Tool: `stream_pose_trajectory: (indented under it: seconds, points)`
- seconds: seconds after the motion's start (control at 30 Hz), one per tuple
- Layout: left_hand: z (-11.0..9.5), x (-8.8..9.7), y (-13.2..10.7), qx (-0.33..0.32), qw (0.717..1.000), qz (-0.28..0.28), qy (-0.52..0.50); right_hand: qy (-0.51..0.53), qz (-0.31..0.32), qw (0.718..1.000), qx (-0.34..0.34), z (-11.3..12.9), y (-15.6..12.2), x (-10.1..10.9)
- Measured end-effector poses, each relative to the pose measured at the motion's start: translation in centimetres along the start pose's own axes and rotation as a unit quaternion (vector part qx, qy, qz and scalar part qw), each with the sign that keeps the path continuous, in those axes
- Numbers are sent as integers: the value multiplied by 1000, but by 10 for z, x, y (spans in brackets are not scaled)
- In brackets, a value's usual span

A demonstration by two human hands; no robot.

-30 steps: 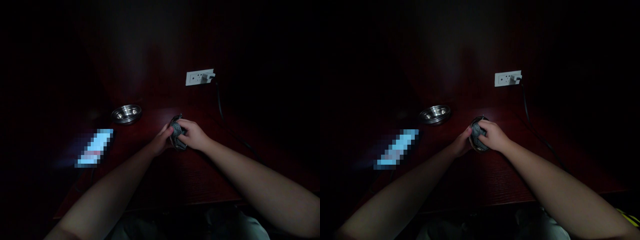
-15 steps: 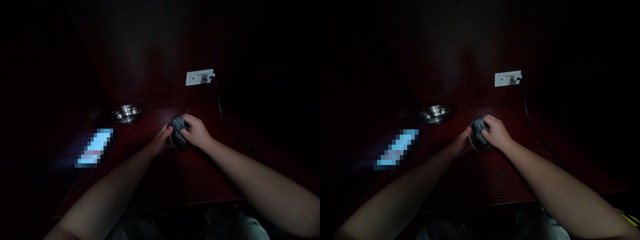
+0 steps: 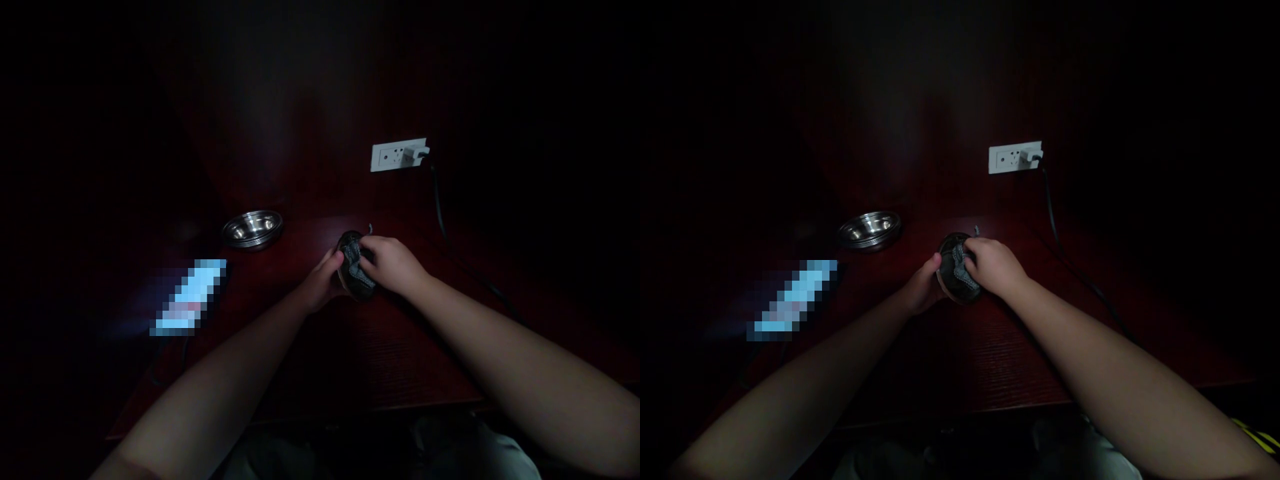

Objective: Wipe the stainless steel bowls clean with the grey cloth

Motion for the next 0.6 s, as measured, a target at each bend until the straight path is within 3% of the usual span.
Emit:
stream_pose_trajectory:
  seconds: [0.6]
  points:
    - [1,0,0,-3,1000,0,9,40,64,997,30,3,-2,0]
Point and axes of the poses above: each hand's wrist, its own y-axis towards the middle knuckle, its own x-axis out of the back of the hand, z = x × y, the point moved 1 cm from there along y, towards the middle knuckle, and after that the axes turned 11 degrees about z, right-handed, at the moved point
